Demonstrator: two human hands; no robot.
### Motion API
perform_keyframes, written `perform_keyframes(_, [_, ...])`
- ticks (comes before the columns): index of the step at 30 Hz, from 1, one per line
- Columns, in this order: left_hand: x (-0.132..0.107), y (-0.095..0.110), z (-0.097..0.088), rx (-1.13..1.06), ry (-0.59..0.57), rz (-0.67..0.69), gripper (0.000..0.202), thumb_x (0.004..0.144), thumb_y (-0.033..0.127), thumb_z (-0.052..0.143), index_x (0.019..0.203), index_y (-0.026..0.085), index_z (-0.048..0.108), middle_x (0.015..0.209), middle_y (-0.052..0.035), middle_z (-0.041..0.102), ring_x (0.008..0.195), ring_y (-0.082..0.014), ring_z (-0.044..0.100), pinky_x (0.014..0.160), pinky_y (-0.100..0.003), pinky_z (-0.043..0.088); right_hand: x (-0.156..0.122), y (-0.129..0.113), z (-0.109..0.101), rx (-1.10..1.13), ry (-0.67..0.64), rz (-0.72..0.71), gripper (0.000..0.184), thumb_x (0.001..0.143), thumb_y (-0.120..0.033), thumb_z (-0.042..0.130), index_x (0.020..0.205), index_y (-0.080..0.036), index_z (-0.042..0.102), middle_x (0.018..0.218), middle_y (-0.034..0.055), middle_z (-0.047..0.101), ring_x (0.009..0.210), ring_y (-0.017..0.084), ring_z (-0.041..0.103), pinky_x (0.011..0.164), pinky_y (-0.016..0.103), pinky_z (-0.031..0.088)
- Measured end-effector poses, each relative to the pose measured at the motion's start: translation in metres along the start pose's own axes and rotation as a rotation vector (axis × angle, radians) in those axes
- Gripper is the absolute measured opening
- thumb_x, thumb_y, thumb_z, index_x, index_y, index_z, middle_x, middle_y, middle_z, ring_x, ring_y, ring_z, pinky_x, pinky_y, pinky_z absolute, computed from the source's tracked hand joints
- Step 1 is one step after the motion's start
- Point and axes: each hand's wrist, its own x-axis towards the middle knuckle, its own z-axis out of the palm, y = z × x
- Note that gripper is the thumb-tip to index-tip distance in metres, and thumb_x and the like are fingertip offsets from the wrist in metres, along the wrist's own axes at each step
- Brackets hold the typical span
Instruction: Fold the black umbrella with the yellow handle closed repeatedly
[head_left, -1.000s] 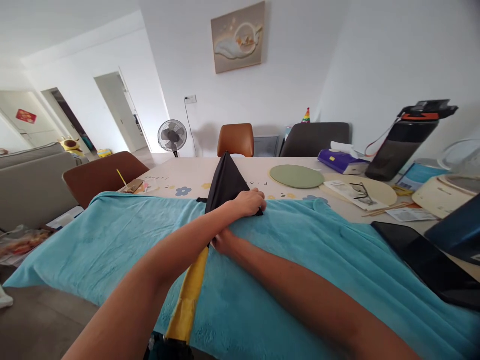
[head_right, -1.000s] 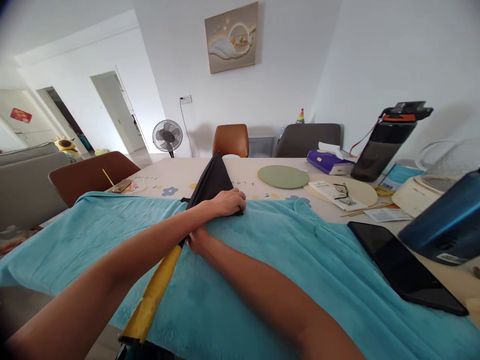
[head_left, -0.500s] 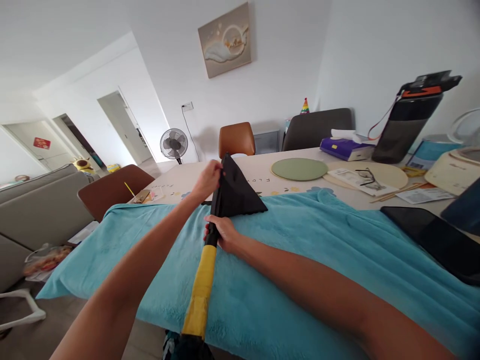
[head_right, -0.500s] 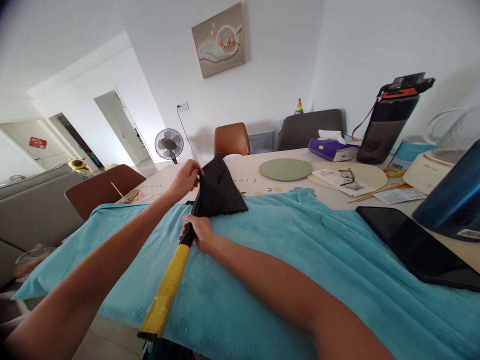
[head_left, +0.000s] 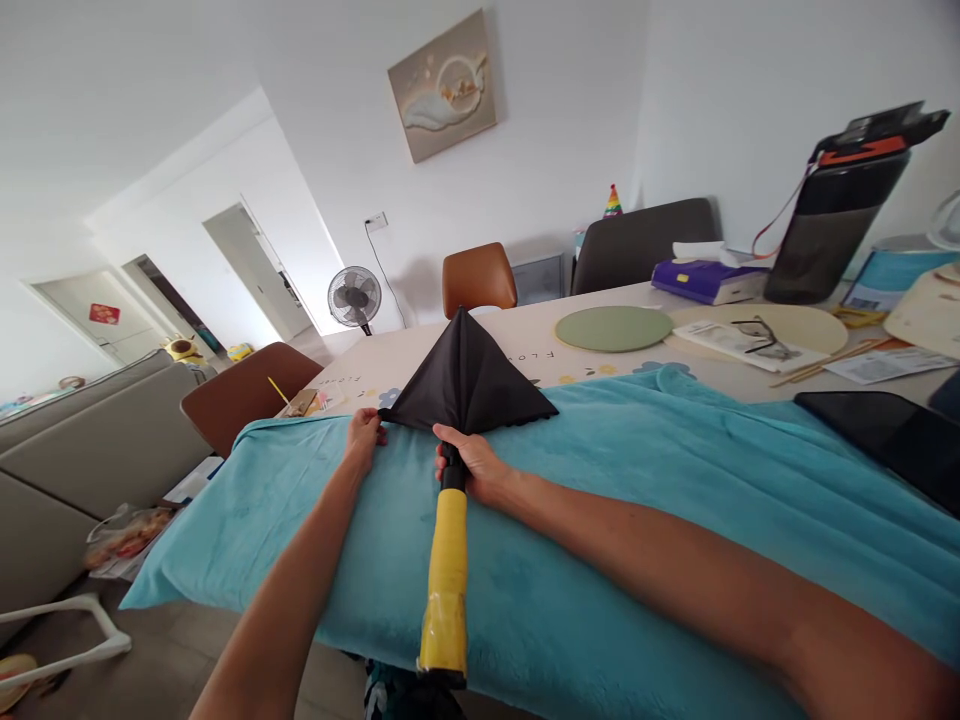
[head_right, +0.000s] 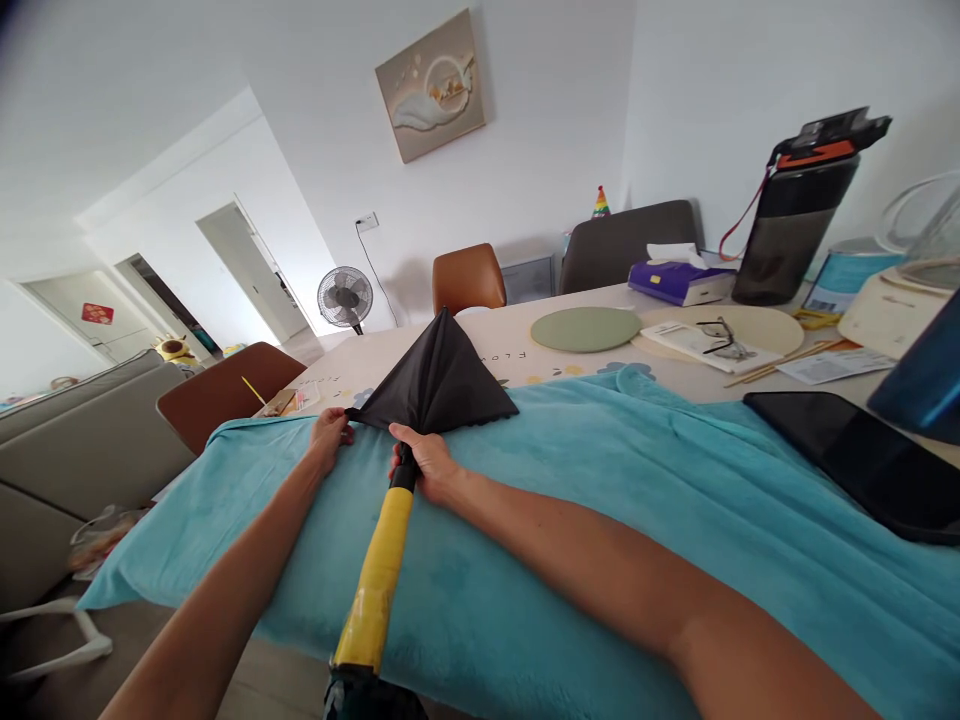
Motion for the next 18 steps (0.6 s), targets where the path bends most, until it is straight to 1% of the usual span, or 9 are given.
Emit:
perform_keyframes(3, [0.0041,0.0007,0.0043,-0.001,0.053,-0.009,0.007,0.071,0.013,0.047,0.076,0.016,0.045,0.063,0.0043,0.049,0.042,-0.0046,0.045,0.034,-0.015,0.035,0.0012,0.0,-0.0002,0.008,0.018,0.001,0.021,0.076,-0.026,0.061,0.068,-0.014,0.045,0.054,-0.0033,0.046,0.042,0.008,0.045,0.039,0.025,0.043])
perform_keyframes(7, [0.006,0.0003,0.0074,-0.012,0.109,0.003,0.007,0.071,0.015,0.048,0.077,0.016,0.044,0.064,0.0036,0.049,0.042,-0.0053,0.046,0.033,-0.015,0.033,0.0029,0.0001,-0.0004,-0.014,0.027,0.01,0.018,0.073,-0.017,0.061,0.066,-0.014,0.045,0.052,-0.0039,0.045,0.042,0.008,0.044,0.04,0.024,0.043])
perform_keyframes(12, [0.0032,-0.0023,0.0056,-0.097,0.159,0.051,0.007,0.073,0.018,0.046,0.08,0.017,0.044,0.073,0.0015,0.051,0.047,-0.0051,0.047,0.036,-0.015,0.037,0.0032,0.0004,-0.002,-0.08,0.017,0.001,0.014,0.072,-0.016,0.058,0.065,-0.013,0.047,0.052,-0.0016,0.048,0.044,0.01,0.048,0.042,0.027,0.047])
perform_keyframes(15, [0.0026,-0.0034,0.0051,-0.121,0.169,0.091,0.008,0.072,0.019,0.047,0.08,0.017,0.044,0.073,0.0012,0.051,0.048,-0.0059,0.047,0.036,-0.016,0.038,0.0029,0.0006,-0.0029,-0.092,0.015,-0.007,0.012,0.072,-0.015,0.055,0.063,-0.013,0.047,0.051,-0.0011,0.048,0.044,0.01,0.048,0.043,0.027,0.047])
perform_keyframes(18, [0.0022,-0.0047,0.0057,-0.056,0.144,0.076,0.009,0.07,0.017,0.048,0.079,0.016,0.046,0.069,0.0018,0.049,0.049,-0.0071,0.047,0.037,-0.017,0.039,0.0017,0.0004,-0.0026,-0.09,0.005,-0.018,0.012,0.071,-0.014,0.052,0.061,-0.014,0.046,0.049,-0.0017,0.046,0.042,0.01,0.046,0.041,0.026,0.046])
